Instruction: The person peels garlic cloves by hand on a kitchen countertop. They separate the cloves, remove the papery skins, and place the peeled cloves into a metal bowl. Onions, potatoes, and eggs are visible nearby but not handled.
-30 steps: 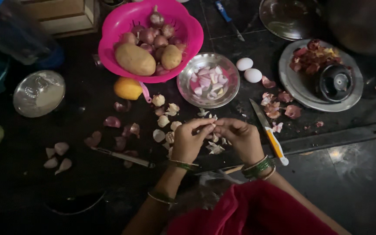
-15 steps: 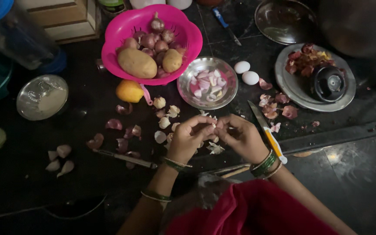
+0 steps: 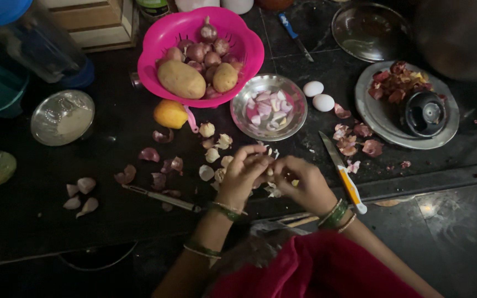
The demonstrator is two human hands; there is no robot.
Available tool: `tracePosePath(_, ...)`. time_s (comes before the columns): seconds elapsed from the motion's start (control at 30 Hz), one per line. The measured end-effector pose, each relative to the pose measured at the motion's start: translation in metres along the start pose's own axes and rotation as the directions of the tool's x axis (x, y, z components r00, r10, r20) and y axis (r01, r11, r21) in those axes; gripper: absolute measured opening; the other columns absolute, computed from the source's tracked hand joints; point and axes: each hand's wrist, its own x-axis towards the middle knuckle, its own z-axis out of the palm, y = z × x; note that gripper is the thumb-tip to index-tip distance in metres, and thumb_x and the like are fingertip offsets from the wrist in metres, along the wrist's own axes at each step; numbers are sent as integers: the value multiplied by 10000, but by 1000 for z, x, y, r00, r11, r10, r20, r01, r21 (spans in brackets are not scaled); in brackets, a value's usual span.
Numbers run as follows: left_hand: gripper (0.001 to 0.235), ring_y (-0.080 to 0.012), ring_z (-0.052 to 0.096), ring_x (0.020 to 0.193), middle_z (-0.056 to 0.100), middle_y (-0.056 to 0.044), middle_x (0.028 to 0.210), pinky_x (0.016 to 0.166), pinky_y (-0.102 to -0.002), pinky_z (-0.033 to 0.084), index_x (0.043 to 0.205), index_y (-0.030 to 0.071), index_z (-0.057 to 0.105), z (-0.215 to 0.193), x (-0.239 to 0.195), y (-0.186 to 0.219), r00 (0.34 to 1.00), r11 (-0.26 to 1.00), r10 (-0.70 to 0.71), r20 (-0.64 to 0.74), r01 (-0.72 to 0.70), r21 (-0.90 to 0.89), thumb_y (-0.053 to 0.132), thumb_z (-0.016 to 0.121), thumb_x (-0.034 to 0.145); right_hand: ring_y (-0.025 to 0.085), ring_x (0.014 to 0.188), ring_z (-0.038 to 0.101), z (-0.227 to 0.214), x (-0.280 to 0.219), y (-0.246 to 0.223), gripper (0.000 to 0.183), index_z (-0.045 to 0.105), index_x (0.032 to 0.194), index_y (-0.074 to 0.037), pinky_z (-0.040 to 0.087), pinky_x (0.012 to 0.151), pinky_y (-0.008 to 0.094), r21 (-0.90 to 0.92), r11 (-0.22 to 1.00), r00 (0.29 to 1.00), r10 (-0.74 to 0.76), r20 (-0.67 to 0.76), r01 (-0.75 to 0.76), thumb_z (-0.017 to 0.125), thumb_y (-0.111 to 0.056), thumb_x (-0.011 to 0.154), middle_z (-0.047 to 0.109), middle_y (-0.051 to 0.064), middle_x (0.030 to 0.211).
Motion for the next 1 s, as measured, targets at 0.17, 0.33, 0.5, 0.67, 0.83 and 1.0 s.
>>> tracePosePath(0.17,325,-168,697,1113,708,-103,1187,1003,-291,576,1250,-17,645,-17,7,-28,989,972,-148,21,150,-182,1,658,926,80,718,647,7,3,20,155,676,1051,-56,540,638,253,17,961,960,277,-48,-276,738,-85,912,718,25,824)
tracePosePath(0.33,273,-170,695,1080,715,-96,1162,953,-280,574,1200,-6,681,-27,6,-39,995,993,-91,36,93,-69,12,695,928,50,839,676,5,-2,33,133,664,1041,-33,578,723,237,256,956,989,124,77,-140,717,-62,923,703,-5,922)
tracePosePath(0.5,221,-183,730,974,753,-108,1089,860,-296,610,1140,12,706,-17,3,-25,994,999,-48,-101,48,-8,96,716,936,100,809,734,-1,1,32,176,674,1049,-52,603,714,261,-34,944,941,324,-95,-328,742,-76,888,757,36,927)
tracePosePath(0.67,297,-115,699,939,771,-82,1138,707,-238,497,1202,85,712,-5,-3,-13,983,995,-101,-156,104,10,120,740,908,127,908,717,-4,4,11,534,593,1224,-63,595,738,298,38,963,954,269,-128,-267,828,-59,745,732,55,974)
tracePosePath(0.83,270,-101,667,916,716,5,1014,806,-263,530,1206,66,690,3,-4,-17,984,961,-180,3,176,-212,172,740,963,153,956,763,6,7,-5,315,734,1158,-89,614,806,289,-71,996,972,-67,-224,53,813,-60,854,764,58,1080)
tracePosePath(1.0,318,-108,661,888,703,2,969,824,-273,539,1224,35,682,8,-14,-8,983,968,-180,-30,172,-182,191,740,953,169,933,743,7,9,-14,192,735,1079,-71,601,766,281,-111,990,958,-110,-265,83,772,-43,893,744,80,1129)
